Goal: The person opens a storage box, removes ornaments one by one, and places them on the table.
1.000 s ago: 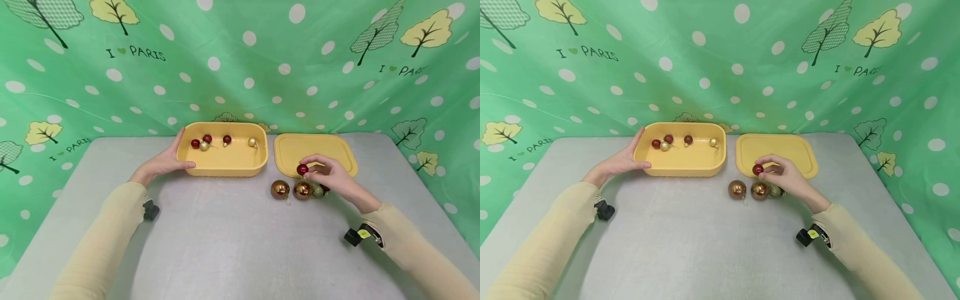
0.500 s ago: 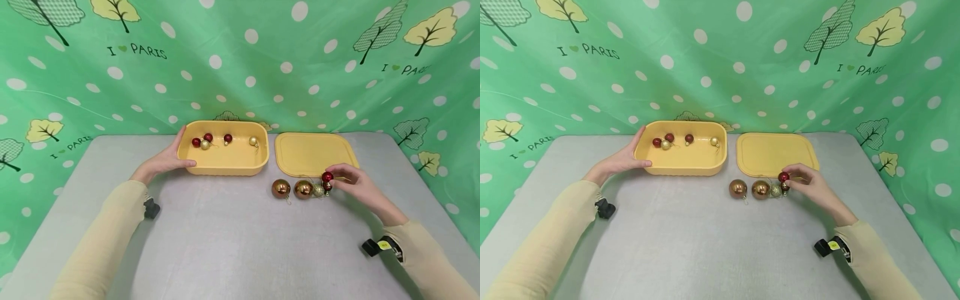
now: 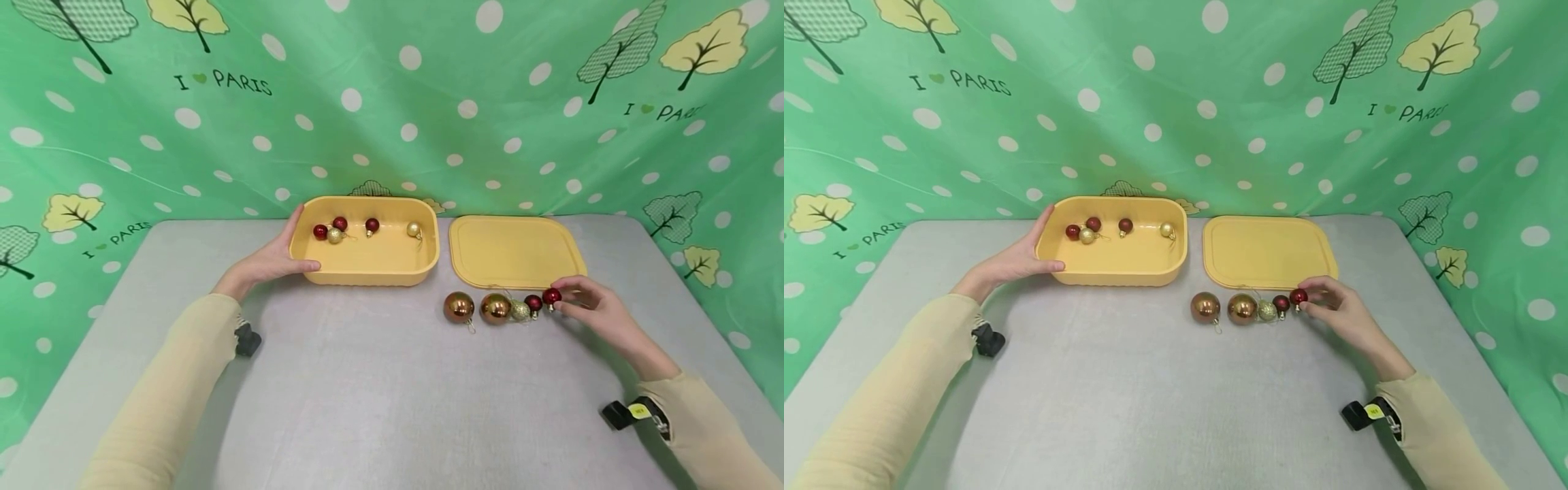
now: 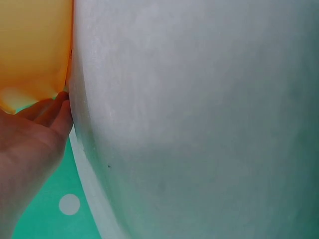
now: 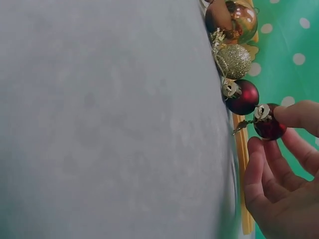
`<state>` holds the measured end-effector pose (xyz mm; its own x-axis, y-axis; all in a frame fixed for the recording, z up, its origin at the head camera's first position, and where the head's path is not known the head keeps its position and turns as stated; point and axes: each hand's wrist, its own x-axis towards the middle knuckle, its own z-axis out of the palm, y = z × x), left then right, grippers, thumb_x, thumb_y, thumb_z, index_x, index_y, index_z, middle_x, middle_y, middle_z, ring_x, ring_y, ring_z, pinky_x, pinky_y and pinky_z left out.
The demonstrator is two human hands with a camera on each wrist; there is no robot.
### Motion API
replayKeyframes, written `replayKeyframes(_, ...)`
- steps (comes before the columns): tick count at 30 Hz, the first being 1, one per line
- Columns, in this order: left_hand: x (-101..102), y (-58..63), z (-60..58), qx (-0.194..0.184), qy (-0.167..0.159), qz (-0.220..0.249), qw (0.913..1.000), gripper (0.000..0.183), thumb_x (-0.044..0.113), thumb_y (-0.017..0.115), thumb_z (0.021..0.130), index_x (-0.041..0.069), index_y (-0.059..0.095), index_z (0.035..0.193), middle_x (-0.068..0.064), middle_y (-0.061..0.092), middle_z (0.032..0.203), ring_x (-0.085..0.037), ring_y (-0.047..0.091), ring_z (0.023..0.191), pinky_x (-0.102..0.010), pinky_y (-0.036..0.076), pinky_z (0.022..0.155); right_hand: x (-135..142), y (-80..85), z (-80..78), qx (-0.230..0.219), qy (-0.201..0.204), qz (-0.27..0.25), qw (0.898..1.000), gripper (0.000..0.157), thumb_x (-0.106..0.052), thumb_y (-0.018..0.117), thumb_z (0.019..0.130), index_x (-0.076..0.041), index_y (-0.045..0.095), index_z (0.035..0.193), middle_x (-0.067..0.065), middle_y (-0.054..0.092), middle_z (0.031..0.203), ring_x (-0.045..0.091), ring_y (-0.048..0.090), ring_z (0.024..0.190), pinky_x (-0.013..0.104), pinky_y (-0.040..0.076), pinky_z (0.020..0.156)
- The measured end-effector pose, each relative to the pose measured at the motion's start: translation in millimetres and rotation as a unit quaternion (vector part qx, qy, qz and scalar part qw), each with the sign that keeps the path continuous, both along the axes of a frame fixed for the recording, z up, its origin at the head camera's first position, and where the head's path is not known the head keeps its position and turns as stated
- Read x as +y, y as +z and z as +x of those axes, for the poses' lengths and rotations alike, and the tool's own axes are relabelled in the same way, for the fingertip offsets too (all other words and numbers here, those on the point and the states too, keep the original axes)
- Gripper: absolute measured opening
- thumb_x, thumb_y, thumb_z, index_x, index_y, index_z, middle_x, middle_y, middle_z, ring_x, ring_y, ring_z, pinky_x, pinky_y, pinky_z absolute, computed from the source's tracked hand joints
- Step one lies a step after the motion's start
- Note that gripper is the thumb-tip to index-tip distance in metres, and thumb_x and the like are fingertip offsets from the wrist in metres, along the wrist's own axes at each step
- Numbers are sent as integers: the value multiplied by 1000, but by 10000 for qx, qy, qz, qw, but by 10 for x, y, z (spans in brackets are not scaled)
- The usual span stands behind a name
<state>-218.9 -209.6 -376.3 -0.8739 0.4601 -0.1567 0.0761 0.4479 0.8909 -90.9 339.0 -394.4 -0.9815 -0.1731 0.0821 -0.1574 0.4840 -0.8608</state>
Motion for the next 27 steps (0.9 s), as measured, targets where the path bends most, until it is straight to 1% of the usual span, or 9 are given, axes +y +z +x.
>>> replayKeyframes(6,-1,-2,1,-12,-11,29,10000,121,15,76,81,25,-21,152,-11,-18,159,-33,-3,145,-50,2,115,25,-26,8,-58,-157,326,9993,31,4,65,87,7,55,116,-12,61,103,0,59,91,13,47,75)
replayKeyframes(8,-5,-5,0,-23,-3,28,10000,120,15,76,81,26,-21,152,-11,-18,159,-33,-2,145,-50,2,115,26,-28,5,-95,-178,457,9987,31,3,66,87,6,55,116,-8,62,103,0,59,89,14,48,75)
replayKeyframes(11,-10,-12,-3,-23,7,13,10000,120,15,75,81,27,-21,152,-10,-18,159,-31,-2,145,-49,2,115,33,-18,6,-79,-202,707,9973,31,1,67,87,4,55,115,2,62,104,1,59,86,15,48,72)
replayKeyframes(14,-10,-16,-7,-16,10,-2,10000,119,15,75,81,27,-21,152,-10,-17,159,-31,-2,145,-49,2,115,47,1,14,35,-212,959,9952,31,1,69,85,3,56,114,11,62,102,2,58,82,16,47,69)
replayKeyframes(18,-7,-15,-12,-19,-7,-3,10000,120,16,75,81,26,-21,151,-11,-17,159,-32,-1,145,-50,3,115,46,24,31,216,-206,1096,9935,32,3,70,83,2,57,112,15,61,99,4,58,79,17,48,67)
replayKeyframes(21,-11,-16,-16,-26,6,-9,10000,120,16,75,81,26,-22,151,-11,-17,159,-33,-1,145,-50,3,115,23,33,33,278,-82,1129,9932,32,5,70,82,2,58,111,15,62,98,5,59,78,17,49,67)
replayKeyframes(27,-20,-23,-9,-64,39,0,10000,120,15,75,82,27,-21,151,-12,-17,159,-32,-2,145,-50,2,115,-36,36,3,183,241,1156,9928,28,3,68,83,3,59,110,16,62,100,8,59,81,20,51,68)
